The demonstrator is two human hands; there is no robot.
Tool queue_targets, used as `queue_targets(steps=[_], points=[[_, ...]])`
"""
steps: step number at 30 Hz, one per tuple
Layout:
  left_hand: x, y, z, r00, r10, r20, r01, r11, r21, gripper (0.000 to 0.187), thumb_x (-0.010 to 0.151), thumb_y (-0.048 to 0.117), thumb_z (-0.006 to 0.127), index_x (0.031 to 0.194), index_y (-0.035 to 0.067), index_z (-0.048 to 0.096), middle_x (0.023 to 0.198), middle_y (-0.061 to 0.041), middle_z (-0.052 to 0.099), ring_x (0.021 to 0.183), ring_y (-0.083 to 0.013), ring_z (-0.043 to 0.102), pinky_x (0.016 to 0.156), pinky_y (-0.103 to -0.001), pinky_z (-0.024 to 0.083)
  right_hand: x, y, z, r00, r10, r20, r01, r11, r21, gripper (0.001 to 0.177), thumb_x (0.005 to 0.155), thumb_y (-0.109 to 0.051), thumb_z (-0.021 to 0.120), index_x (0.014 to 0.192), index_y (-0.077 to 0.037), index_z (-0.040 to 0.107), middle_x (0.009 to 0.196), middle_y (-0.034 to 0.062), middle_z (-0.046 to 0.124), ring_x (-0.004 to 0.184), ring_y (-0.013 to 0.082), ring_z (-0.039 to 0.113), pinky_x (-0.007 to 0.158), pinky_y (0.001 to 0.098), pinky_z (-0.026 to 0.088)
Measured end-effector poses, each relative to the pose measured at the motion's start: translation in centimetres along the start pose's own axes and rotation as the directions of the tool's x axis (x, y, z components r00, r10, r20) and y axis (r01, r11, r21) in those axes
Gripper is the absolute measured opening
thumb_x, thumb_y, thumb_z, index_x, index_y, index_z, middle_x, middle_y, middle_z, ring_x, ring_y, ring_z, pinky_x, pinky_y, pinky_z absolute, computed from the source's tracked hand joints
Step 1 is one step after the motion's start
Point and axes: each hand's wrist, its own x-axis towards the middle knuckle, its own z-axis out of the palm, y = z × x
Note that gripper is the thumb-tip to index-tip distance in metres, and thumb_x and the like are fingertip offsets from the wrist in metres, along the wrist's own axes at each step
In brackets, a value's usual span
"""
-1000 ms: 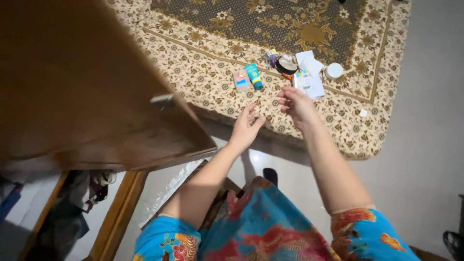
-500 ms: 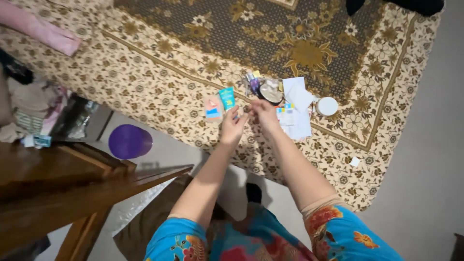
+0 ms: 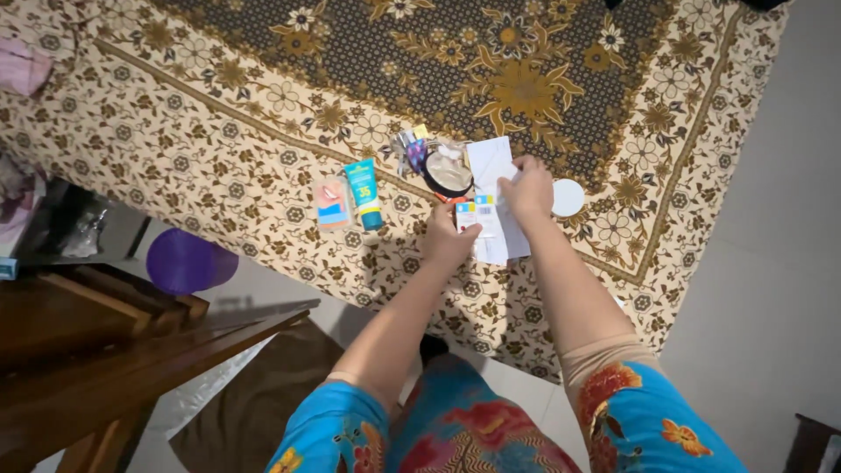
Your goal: The person opens a wooden wardrobe and removes various items from a drawer, including boxes, tubes, and a small pouch, placing them on the bed. They then return to the drawer to retrieve additional items like a compact and a small bottle, placing them on the bed as well. Finally, they begin placing some of the items back into the drawer.
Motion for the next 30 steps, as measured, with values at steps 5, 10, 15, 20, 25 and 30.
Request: queue_targets(steps=[5, 10, 15, 20, 25, 30], points=[[-0.7, 1.8, 0.1, 1.000, -0.002, 0.019, 0.002, 0.999, -0.035, 0.066, 0.071, 0.022, 0.085, 0.128, 0.002, 0.059, 0.112, -0.016, 0.071, 0.098, -0.0275, 0.072, 0.084, -0.039, 0.057, 0.0, -0.3, -2.6, 0.967, 0.250, -0.055, -0.235, 0.951, 0.202, 0.020, 0.100, -0.023, 0.065, 0.116, -0.011, 0.065, 0.121, 0.0122, 0.066, 0.110, 0.0310, 0.065, 0.096, 0.0436, 0.052], [0.3, -1.2, 2.0, 0.998, -0.041, 0.053, 0.052, 0.971, -0.231, 0.060, 0.073, 0.020, 0.084, 0.122, -0.003, 0.058, 0.098, -0.015, 0.075, 0.079, -0.0244, 0.076, 0.072, -0.035, 0.060, -2.6, -1.4, -4.9, 0.870, -0.262, -0.418, 0.237, 0.965, -0.112, 0.025, 0.085, -0.017, 0.071, 0.107, -0.005, 0.067, 0.108, 0.0201, 0.066, 0.100, 0.0394, 0.064, 0.084, 0.0465, 0.052], [2.4, -7.4, 5.2, 0.999, 0.012, -0.032, -0.023, 0.925, -0.378, 0.054, 0.078, 0.023, 0.087, 0.116, -0.007, 0.063, 0.095, -0.016, 0.078, 0.080, -0.0198, 0.074, 0.073, -0.031, 0.059, -6.3, -3.2, -2.3, 0.975, 0.093, 0.203, -0.115, 0.989, 0.097, 0.036, 0.099, -0.038, 0.059, 0.112, -0.007, 0.073, 0.098, 0.0211, 0.074, 0.093, 0.0395, 0.069, 0.083, 0.0489, 0.052], [2.1, -7.7, 3.6, 0.993, -0.106, 0.049, 0.116, 0.851, -0.513, 0.056, 0.084, 0.022, 0.083, 0.125, -0.002, 0.054, 0.104, -0.013, 0.073, 0.086, -0.0175, 0.072, 0.073, -0.032, 0.059, -8.2, -1.8, 1.7, 0.979, -0.065, 0.195, -0.022, 0.909, 0.415, 0.035, 0.098, -0.030, 0.062, 0.119, -0.003, 0.068, 0.096, 0.0168, 0.075, 0.088, 0.0286, 0.073, 0.079, 0.0379, 0.056], [0.2, -5.2, -1.1, 0.984, -0.100, 0.146, 0.176, 0.645, -0.743, 0.047, 0.086, 0.011, 0.078, 0.127, -0.001, 0.059, 0.110, -0.008, 0.073, 0.094, -0.0148, 0.071, 0.081, -0.031, 0.057, -8.6, -3.0, 3.1, 0.950, -0.149, 0.273, -0.040, 0.812, 0.583, 0.029, 0.102, -0.023, 0.062, 0.122, -0.003, 0.068, 0.090, 0.0110, 0.074, 0.077, 0.0164, 0.066, 0.072, 0.0313, 0.055], [-0.1, -6.2, -8.2, 0.999, -0.035, 0.030, 0.044, 0.519, -0.854, 0.041, 0.092, 0.007, 0.074, 0.129, -0.002, 0.060, 0.110, -0.009, 0.073, 0.093, -0.0180, 0.071, 0.081, -0.033, 0.058, -6.9, -7.9, 6.7, 0.889, -0.167, 0.426, -0.232, 0.637, 0.735, 0.026, 0.103, -0.020, 0.059, 0.118, -0.001, 0.068, 0.086, 0.0046, 0.069, 0.068, 0.0094, 0.061, 0.061, 0.0266, 0.053]])
